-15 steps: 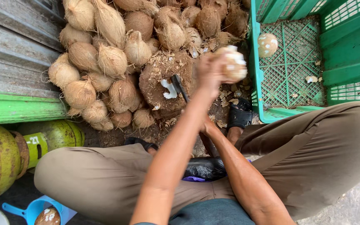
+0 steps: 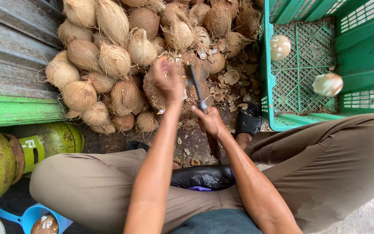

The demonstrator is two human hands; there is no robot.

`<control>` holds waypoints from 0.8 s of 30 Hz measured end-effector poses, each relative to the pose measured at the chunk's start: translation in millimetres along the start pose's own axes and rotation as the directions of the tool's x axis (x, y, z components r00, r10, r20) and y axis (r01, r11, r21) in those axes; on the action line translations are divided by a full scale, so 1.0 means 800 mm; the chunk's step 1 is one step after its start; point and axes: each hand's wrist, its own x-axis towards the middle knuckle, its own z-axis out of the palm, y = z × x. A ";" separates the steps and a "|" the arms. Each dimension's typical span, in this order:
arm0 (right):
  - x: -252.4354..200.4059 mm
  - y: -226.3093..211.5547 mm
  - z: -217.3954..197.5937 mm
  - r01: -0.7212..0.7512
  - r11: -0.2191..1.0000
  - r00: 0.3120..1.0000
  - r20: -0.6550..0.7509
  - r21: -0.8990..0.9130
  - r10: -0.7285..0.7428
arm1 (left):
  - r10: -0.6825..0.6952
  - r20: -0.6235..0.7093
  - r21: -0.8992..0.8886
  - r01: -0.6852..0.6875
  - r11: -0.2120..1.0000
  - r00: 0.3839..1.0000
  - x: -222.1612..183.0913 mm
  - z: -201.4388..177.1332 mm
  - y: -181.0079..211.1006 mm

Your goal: The person sits on the ground and uses a machete to peel the husk off coconuts. They repeatedly strike the coconut against a wooden stump to remove the outer layer, then place the peeled coconut into a green crate.

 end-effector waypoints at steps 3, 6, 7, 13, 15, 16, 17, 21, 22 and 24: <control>0.002 -0.015 -0.010 0.007 0.988 0.992 -0.125 0.155 0.012 | 0.006 0.245 0.298 -0.081 0.951 0.969 0.035 -0.040 -0.077; 0.005 -0.021 -0.018 0.075 0.975 0.981 -0.191 0.207 -0.034 | 0.112 0.511 0.312 -0.305 0.900 0.852 0.032 -0.048 -0.124; 0.003 -0.018 -0.022 0.062 0.974 0.980 -0.201 0.220 -0.017 | 0.068 0.561 0.337 -0.303 0.892 0.825 0.023 -0.041 -0.133; 0.007 -0.004 -0.016 -0.017 0.975 0.977 -0.202 0.222 0.063 | -0.025 0.589 0.427 -0.285 0.859 0.807 0.022 -0.028 -0.129; 0.009 0.002 -0.012 -0.075 0.980 0.968 -0.221 0.183 0.115 | -0.120 0.577 0.400 -0.151 0.904 0.808 0.026 -0.033 -0.126; 0.008 0.006 -0.011 -0.069 0.982 0.971 -0.214 0.174 0.106 | -0.229 0.559 0.402 -0.019 0.916 0.797 0.026 -0.037 -0.125; 0.008 0.010 -0.010 -0.063 0.984 0.974 -0.206 0.165 0.097 | -0.335 0.543 0.401 0.113 0.909 0.770 0.028 -0.038 -0.123; 0.013 0.019 -0.002 -0.069 0.986 0.975 -0.200 0.154 0.100 | -0.337 0.317 0.348 0.222 0.911 0.886 0.050 -0.038 -0.106; 0.013 0.021 0.000 -0.079 0.985 0.973 -0.201 0.156 0.110 | -0.278 0.258 0.333 0.185 0.925 0.925 0.056 -0.032 -0.096; 0.014 0.026 0.001 -0.096 0.982 0.971 -0.203 0.161 0.129 | -0.205 0.206 0.183 0.169 0.969 0.957 0.062 -0.012 -0.068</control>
